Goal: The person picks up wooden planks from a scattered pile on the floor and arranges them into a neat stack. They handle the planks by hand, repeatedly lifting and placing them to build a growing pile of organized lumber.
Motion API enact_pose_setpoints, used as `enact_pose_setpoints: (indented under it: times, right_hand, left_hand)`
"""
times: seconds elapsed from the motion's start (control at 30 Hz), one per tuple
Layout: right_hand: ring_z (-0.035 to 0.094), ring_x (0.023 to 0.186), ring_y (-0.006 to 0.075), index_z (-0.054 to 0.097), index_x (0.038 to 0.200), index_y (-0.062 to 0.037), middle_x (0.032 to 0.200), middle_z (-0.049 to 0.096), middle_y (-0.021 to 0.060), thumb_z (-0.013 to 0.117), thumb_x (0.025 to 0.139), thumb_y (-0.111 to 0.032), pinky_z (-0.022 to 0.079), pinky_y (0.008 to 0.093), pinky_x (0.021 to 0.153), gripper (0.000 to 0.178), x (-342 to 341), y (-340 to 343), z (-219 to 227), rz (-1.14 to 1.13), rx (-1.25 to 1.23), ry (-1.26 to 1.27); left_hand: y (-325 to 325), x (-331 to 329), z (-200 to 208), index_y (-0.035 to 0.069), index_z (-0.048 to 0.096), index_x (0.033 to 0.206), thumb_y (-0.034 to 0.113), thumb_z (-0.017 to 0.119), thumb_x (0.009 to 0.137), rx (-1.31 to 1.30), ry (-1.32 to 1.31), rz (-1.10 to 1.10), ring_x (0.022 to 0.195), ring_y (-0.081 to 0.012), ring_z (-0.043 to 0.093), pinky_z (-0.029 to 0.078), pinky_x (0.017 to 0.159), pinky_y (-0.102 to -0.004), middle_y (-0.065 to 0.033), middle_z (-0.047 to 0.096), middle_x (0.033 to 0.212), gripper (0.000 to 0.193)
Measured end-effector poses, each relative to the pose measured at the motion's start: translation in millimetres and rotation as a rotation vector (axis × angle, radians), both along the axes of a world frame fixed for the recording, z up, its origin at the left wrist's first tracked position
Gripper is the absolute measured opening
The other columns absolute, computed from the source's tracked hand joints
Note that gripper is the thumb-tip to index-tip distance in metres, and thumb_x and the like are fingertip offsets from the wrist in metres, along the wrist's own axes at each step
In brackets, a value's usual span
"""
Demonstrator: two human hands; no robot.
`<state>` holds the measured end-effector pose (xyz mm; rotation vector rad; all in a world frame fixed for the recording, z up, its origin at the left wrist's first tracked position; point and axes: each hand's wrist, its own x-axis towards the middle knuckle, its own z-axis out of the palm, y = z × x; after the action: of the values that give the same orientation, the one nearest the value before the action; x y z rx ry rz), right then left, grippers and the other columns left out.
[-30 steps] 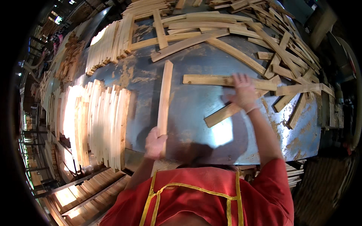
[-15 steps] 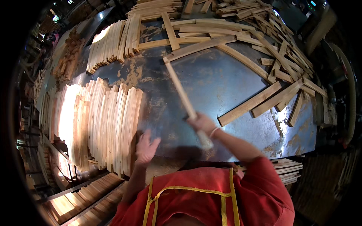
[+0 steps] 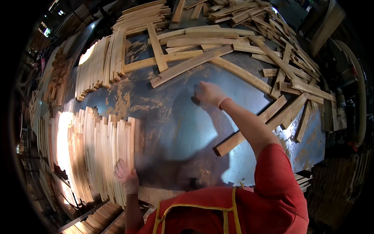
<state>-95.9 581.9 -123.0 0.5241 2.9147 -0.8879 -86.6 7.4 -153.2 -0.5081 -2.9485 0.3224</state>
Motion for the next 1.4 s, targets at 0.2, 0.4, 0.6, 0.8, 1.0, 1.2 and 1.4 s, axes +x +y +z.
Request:
enact_pose_setpoints:
  times: [0.2, 0.4, 0.6, 0.8, 1.0, 1.2, 1.4]
  right_hand:
    - [0.068, 0.116, 0.0412, 0.055, 0.141, -0.0082, 0.131, 0.068, 0.0194, 0.077, 0.085, -0.032, 0.055, 0.0482, 0.097, 0.064, -110, 92, -12, 0.041, 0.601, 0.071]
    - [0.068, 0.117, 0.0351, 0.068, 0.127, -0.0109, 0.128, 0.069, 0.0167, 0.075, 0.085, -0.024, 0.053, 0.0445, 0.099, 0.045, -127, 93, 1, 0.208, 0.682, -0.082]
    - [0.067, 0.108, 0.0310, 0.073, 0.113, -0.0126, 0.109, 0.068, 0.0115, 0.075, 0.083, -0.028, 0.052, 0.0444, 0.088, 0.033, -27, -6, 75, 0.394, 0.605, 0.083]
    - [0.067, 0.107, 0.0311, 0.072, 0.114, -0.0114, 0.109, 0.067, 0.0119, 0.077, 0.083, -0.032, 0.053, 0.0441, 0.089, 0.037, 63, -47, 119, 0.168, 0.619, 0.002]
    - [0.068, 0.110, 0.0408, 0.061, 0.126, -0.0023, 0.115, 0.069, 0.0249, 0.075, 0.083, -0.034, 0.054, 0.0470, 0.096, 0.056, 198, -101, 74, -0.379, -0.283, 0.106]
    - [0.068, 0.117, 0.0412, 0.050, 0.148, 0.0019, 0.124, 0.069, 0.0287, 0.077, 0.080, -0.035, 0.051, 0.0438, 0.106, 0.082, 292, -156, 16, -0.749, -0.537, 0.187]
    - [0.069, 0.114, 0.0272, 0.063, 0.136, -0.0048, 0.121, 0.073, 0.0164, 0.072, 0.093, -0.039, 0.054, 0.0403, 0.094, 0.055, 204, 122, 166, -0.709, -0.560, 0.709]
  left_hand:
    - [-7, -7, -26, 0.002, 0.034, 0.162, 0.038, 0.070, 0.093, -0.042, -0.056, 0.065, 0.153, -0.0460, 0.033, 0.026, 0.126, -0.0600, -0.0226, 0.039, 0.164, 0.086]
    - [-15, -5, -22, 0.002, 0.030, 0.164, 0.035, 0.069, 0.093, -0.062, -0.064, 0.067, 0.155, -0.0450, 0.030, 0.024, 0.127, -0.0584, -0.0230, 0.034, 0.167, 0.088]
    - [-13, -2, -22, 0.003, 0.031, 0.163, 0.035, 0.067, 0.095, -0.073, -0.062, 0.086, 0.155, -0.0421, 0.031, 0.024, 0.128, -0.0552, -0.0217, 0.034, 0.168, 0.084]
    - [-1, -8, -11, 0.003, 0.034, 0.161, 0.037, 0.065, 0.096, -0.042, -0.052, 0.056, 0.154, -0.0388, 0.033, 0.028, 0.126, -0.0537, -0.0183, 0.036, 0.167, 0.080]
    - [-3, -1, -10, 0.007, 0.030, 0.163, 0.035, 0.063, 0.099, -0.028, -0.038, 0.027, 0.155, -0.0357, 0.032, 0.026, 0.127, -0.0500, -0.0138, 0.033, 0.170, 0.077]
    - [8, 3, 5, 0.006, 0.027, 0.164, 0.036, 0.065, 0.096, -0.039, -0.120, 0.079, 0.154, -0.0377, 0.032, 0.027, 0.126, -0.0511, -0.0154, 0.031, 0.170, 0.083]
    - [17, 5, 18, 0.004, 0.036, 0.161, 0.040, 0.068, 0.092, 0.015, -0.182, 0.057, 0.153, -0.0393, 0.033, 0.027, 0.126, -0.0537, -0.0176, 0.036, 0.168, 0.085]
